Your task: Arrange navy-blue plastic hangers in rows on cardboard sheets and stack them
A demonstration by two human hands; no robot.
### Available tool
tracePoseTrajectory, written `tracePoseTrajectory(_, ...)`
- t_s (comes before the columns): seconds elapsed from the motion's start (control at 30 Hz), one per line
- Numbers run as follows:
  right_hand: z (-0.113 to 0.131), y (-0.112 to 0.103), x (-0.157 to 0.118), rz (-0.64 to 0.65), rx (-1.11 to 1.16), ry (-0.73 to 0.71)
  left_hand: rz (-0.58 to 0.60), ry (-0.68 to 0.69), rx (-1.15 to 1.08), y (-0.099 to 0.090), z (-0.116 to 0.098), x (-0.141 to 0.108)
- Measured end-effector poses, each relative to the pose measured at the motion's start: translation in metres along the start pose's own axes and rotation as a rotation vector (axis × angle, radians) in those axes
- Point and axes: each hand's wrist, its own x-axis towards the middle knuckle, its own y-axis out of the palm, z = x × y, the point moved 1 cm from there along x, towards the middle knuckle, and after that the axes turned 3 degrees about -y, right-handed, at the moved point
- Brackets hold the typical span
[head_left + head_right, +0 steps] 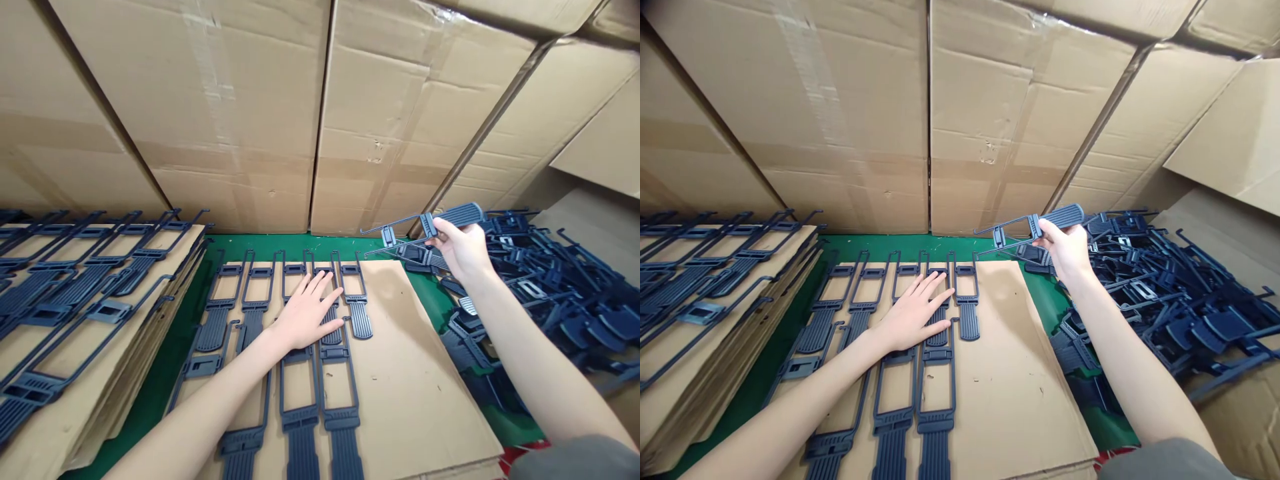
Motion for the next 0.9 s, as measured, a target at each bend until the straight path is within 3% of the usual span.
tracePoseTrajectory(0.17,-0.003,-0.006,-0.03,0.08,0.041,0.22,-0.013,0.0,-0.005,0.003,0.0,0.0)
tracePoseTrajectory(0.27,0.004,-0.012,-0.046,0.17,-0.018,0.227,-0.01,-0.001,-0.001,0.003,0.0,-0.001)
tracePoseTrajectory(0.37,0.02,-0.018,-0.064,0.236,-0.169,0.076,-0.009,-0.004,0.001,0.001,-0.001,-0.001)
tracePoseTrajectory(0.47,0.039,-0.022,-0.09,0.319,-0.401,-0.184,0.008,-0.008,0.0,-0.002,-0.002,-0.001)
tracePoseTrajectory(0.57,0.047,-0.023,-0.126,0.55,-0.526,-0.394,0.018,-0.011,0.0,-0.002,-0.002,-0.001)
tracePoseTrajectory(0.73,0.029,-0.022,-0.184,0.828,-0.655,-0.406,0.016,-0.016,0.008,-0.001,-0.002,0.0)
tracePoseTrajectory(0.9,0.012,-0.026,-0.215,1.036,-0.746,-0.522,0.04,-0.016,0.005,-0.003,-0.003,0.0)
